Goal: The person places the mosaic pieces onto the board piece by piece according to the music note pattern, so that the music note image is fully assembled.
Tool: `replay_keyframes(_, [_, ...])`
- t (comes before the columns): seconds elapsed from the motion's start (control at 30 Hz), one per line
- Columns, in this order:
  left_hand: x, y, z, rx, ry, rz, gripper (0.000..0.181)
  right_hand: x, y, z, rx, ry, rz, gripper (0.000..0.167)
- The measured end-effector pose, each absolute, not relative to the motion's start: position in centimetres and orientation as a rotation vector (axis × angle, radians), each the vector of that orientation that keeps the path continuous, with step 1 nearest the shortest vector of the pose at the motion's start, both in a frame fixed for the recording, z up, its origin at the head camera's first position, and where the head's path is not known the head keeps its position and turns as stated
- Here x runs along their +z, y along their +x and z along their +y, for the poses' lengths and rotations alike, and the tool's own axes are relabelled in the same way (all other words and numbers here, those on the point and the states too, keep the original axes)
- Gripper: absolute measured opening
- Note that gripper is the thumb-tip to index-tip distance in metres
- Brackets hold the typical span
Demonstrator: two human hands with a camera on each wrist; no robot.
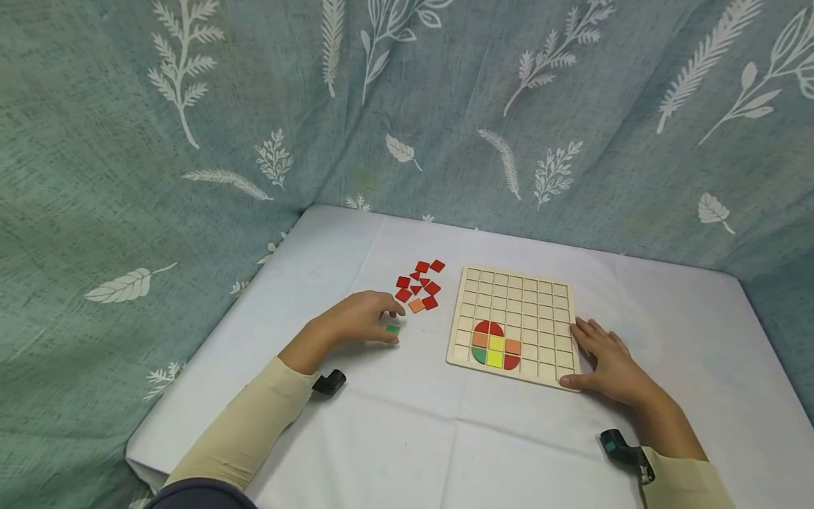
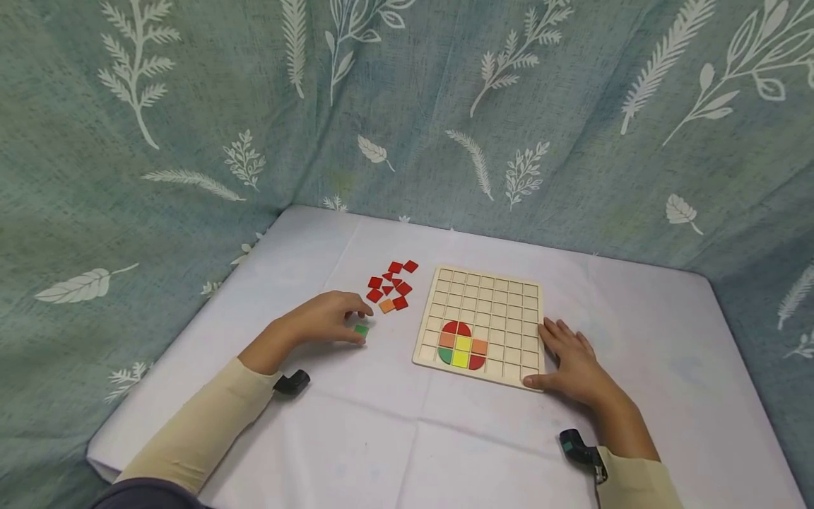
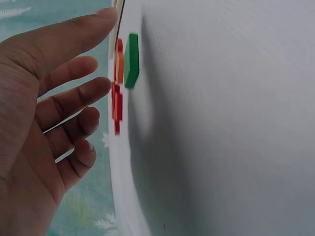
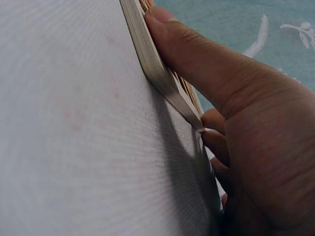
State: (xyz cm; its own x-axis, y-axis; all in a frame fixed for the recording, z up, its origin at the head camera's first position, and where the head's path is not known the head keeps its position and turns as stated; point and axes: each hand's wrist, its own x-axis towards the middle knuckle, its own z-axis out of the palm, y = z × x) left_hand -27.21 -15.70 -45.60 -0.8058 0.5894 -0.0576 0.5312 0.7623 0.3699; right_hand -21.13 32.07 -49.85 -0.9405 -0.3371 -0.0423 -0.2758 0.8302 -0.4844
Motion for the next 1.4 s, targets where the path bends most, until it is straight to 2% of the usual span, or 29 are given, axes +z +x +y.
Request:
replay_keyframes(0.2, [-45.7,-27.4,-16.7,0.512,0.912,2.775,0.046,-50.0,-21.2,32.2,-0.73,-0.478,2.891,0.12])
replay_keyframes(0.43, [-46.4,-27.9,-16.9,0.484,0.933,2.735,0.028,-50.1,-21.2,32.1,-0.735,-0.482,2.883,0.122])
replay_keyframes(0.7, [-46.3,-27.9,-16.5,0.497,0.953,2.713,0.02,-49.8,-21.2,32.1,-0.727,-0.478,2.882,0.121])
replay_keyframes(1.07, [-46.4,-27.9,-15.6,0.463,0.896,2.749,0.021,-49.8,-21.2,32.1,-0.745,-0.486,2.872,0.121])
replay_keyframes(1.4, [-46.0,-28.8,-13.1,0.422,1.042,2.768,0.023,-49.7,-21.1,32.0,-0.734,-0.48,2.882,0.121])
